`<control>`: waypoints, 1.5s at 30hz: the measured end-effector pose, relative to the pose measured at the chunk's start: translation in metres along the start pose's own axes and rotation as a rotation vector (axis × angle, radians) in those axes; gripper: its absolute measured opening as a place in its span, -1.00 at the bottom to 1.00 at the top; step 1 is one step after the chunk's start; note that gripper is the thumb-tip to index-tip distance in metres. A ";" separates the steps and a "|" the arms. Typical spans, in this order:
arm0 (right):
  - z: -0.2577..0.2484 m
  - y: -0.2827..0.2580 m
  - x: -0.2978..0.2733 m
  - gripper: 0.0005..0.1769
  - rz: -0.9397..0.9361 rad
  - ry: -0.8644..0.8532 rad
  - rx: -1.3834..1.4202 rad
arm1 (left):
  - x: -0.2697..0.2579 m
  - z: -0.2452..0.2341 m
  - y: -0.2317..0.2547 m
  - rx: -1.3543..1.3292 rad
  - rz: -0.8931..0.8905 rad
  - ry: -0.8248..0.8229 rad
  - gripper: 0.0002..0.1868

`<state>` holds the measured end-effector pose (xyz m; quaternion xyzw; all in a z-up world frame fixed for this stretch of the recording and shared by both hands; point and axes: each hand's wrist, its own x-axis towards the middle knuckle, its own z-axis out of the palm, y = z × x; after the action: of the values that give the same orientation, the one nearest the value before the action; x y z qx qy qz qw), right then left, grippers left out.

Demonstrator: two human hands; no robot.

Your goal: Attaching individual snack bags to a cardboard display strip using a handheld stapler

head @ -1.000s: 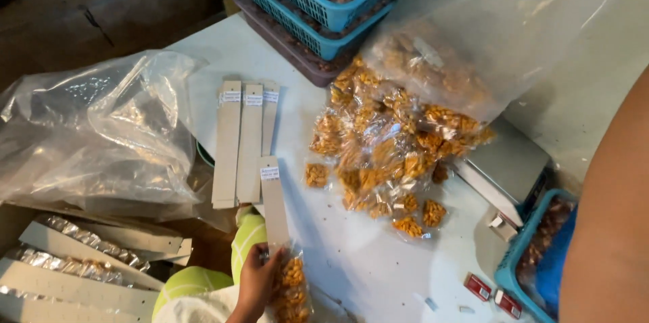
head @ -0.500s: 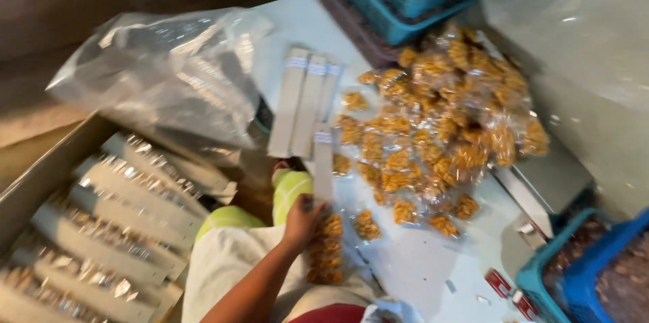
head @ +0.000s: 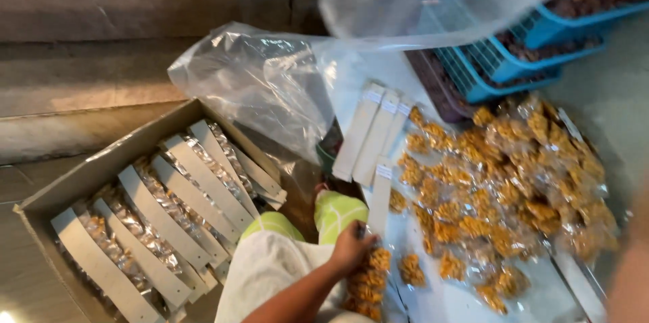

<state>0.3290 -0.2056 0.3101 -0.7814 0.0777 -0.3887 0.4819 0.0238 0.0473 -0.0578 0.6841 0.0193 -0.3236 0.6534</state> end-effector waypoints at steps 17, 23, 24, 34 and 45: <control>0.114 0.014 -0.039 -0.82 0.237 -0.182 0.214 | -0.001 -0.014 0.019 -0.470 -0.180 -0.134 -0.74; 0.003 0.110 -0.045 -0.70 0.251 -0.327 -0.117 | -0.007 -0.011 0.011 -0.343 -0.138 -0.096 -0.75; -0.014 0.118 -0.048 -0.52 0.201 -0.446 -0.478 | -0.008 -0.013 0.020 -0.282 -0.120 -0.077 -0.72; -0.182 0.293 -0.248 0.25 0.776 -0.852 -1.195 | -0.013 -0.005 0.026 -0.242 -0.123 -0.033 -0.70; -0.227 0.185 -0.363 -0.09 0.574 -0.925 -1.171 | -0.012 0.002 0.013 -0.033 -0.086 0.097 -0.61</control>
<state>-0.0281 -0.2794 0.0194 -0.9390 0.2596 0.2179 0.0577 0.0199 0.0481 -0.0405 0.6867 0.0857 -0.3175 0.6483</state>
